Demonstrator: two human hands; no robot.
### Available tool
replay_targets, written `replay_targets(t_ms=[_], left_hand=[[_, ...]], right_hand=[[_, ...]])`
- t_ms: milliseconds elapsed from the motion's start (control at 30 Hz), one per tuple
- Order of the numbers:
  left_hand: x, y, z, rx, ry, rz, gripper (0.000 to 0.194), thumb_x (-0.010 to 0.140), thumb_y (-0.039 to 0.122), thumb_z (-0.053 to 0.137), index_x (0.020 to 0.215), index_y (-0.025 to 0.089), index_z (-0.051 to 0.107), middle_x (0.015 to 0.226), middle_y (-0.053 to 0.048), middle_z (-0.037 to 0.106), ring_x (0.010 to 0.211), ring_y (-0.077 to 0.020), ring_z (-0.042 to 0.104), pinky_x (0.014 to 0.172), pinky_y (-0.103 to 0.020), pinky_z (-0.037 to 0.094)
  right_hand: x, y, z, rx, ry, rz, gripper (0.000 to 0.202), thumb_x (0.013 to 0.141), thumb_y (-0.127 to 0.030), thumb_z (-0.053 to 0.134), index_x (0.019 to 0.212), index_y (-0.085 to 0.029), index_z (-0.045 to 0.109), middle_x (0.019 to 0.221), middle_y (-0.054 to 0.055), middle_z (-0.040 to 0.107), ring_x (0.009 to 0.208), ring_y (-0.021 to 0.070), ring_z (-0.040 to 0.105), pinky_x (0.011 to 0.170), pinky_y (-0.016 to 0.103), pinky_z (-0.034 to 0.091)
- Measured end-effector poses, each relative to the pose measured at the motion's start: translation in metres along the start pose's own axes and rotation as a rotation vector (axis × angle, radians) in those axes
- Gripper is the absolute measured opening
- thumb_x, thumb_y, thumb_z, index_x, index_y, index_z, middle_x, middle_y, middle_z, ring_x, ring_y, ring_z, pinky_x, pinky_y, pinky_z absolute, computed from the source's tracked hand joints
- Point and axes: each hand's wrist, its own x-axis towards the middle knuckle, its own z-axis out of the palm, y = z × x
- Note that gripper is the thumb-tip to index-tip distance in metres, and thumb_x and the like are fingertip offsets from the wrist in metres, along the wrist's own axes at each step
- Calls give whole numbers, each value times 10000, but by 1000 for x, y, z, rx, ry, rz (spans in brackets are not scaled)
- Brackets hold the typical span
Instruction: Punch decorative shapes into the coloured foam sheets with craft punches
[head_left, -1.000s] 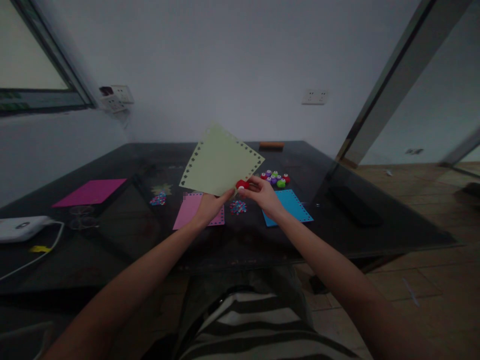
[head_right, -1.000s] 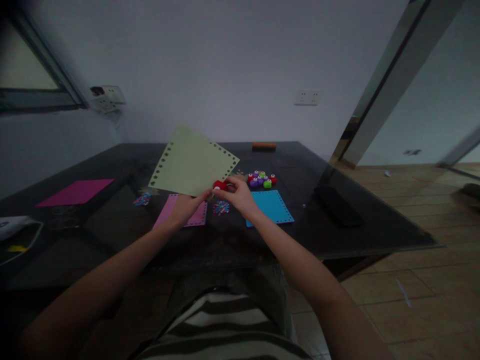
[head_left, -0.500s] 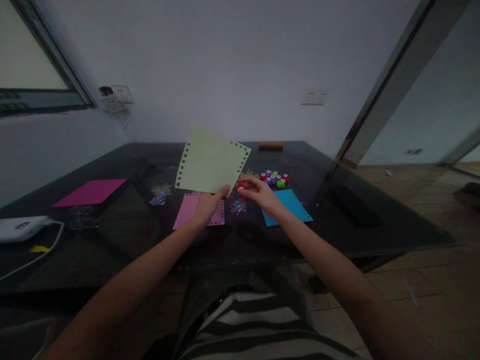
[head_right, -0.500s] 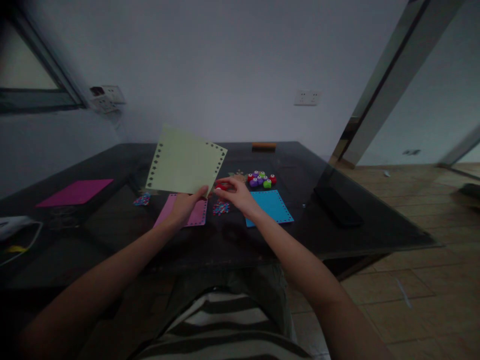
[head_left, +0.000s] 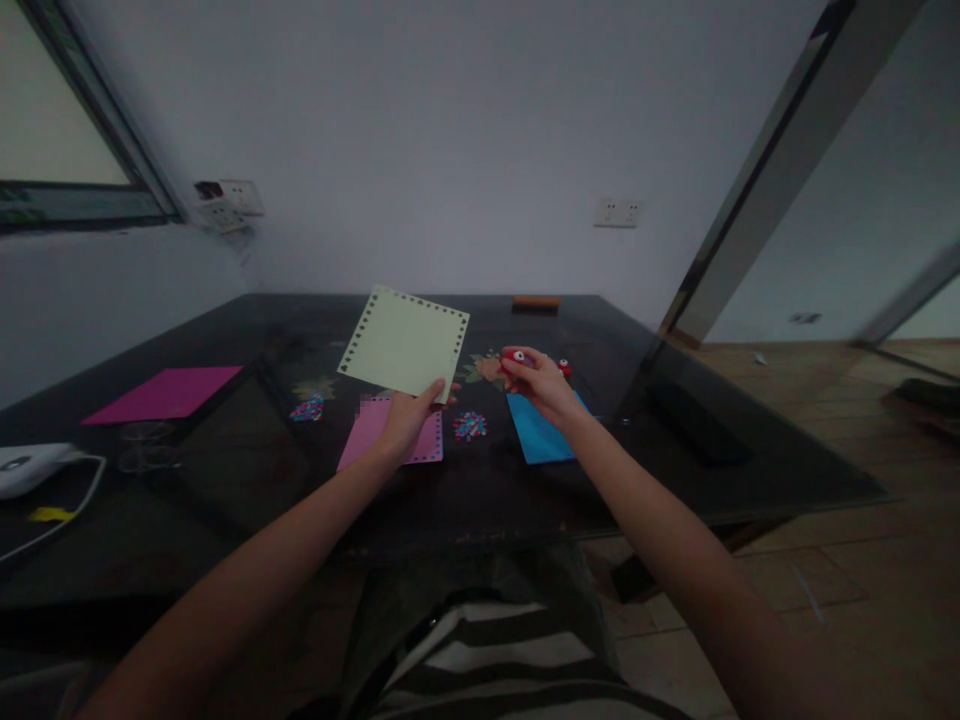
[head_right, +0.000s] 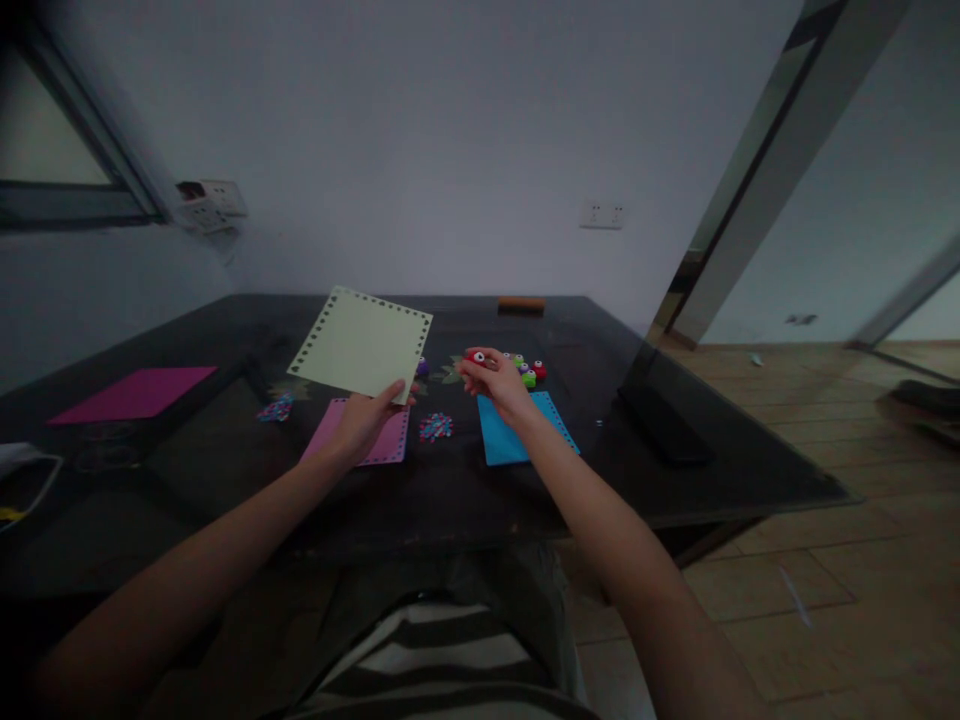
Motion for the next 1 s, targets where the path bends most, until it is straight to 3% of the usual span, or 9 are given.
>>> replay_targets(t_ms=[133, 300, 433, 633, 867, 1000], left_hand=[[0, -3, -1, 19, 5, -4, 315, 700, 320, 672, 953, 133, 648, 878, -88, 703, 639, -136, 625, 629, -251, 490], [0, -2, 0, 26, 23, -10, 308, 692, 322, 679, 936, 136, 647, 863, -77, 702, 652, -137, 626, 647, -259, 496], [0, -2, 0, 43, 7, -19, 298, 681, 330, 681, 902, 132, 655, 860, -81, 704, 655, -148, 627, 655, -273, 495], [-2, -3, 1, 102, -9, -7, 274, 690, 349, 671, 831, 116, 666, 818, -93, 706, 609, -144, 607, 602, -262, 478], [-4, -3, 4, 94, -1, -9, 263, 697, 317, 665, 861, 112, 663, 784, -91, 703, 600, -147, 605, 591, -265, 474], [-4, -6, 4, 112, -18, -3, 255, 698, 330, 668, 834, 114, 668, 786, -95, 706, 623, -163, 618, 605, -275, 480]], right_hand=[[29, -10, -19, -207, 55, -104, 322, 726, -453, 642, 887, -195, 538, 864, 30, 668, 622, 118, 600, 562, 247, 461], [58, -10, -52, -866, 202, -289, 194, 781, -312, 594, 897, -157, 611, 903, 66, 660, 815, 172, 604, 755, 299, 460], [56, -1, -79, -1216, 134, -189, 186, 773, -263, 625, 897, -129, 660, 923, 104, 668, 842, 196, 600, 772, 296, 434], [41, 19, -90, -1394, -1, -85, 274, 774, -299, 651, 1010, -160, 646, 913, 94, 681, 800, 205, 610, 699, 284, 420], [40, 31, -80, -1529, 30, -16, 350, 796, -311, 634, 1122, -195, 580, 1017, 116, 656, 924, 242, 602, 731, 302, 420], [38, 33, -79, -1547, 50, -58, 374, 796, -272, 637, 1154, -189, 567, 1099, 137, 622, 1016, 252, 570, 800, 323, 422]])
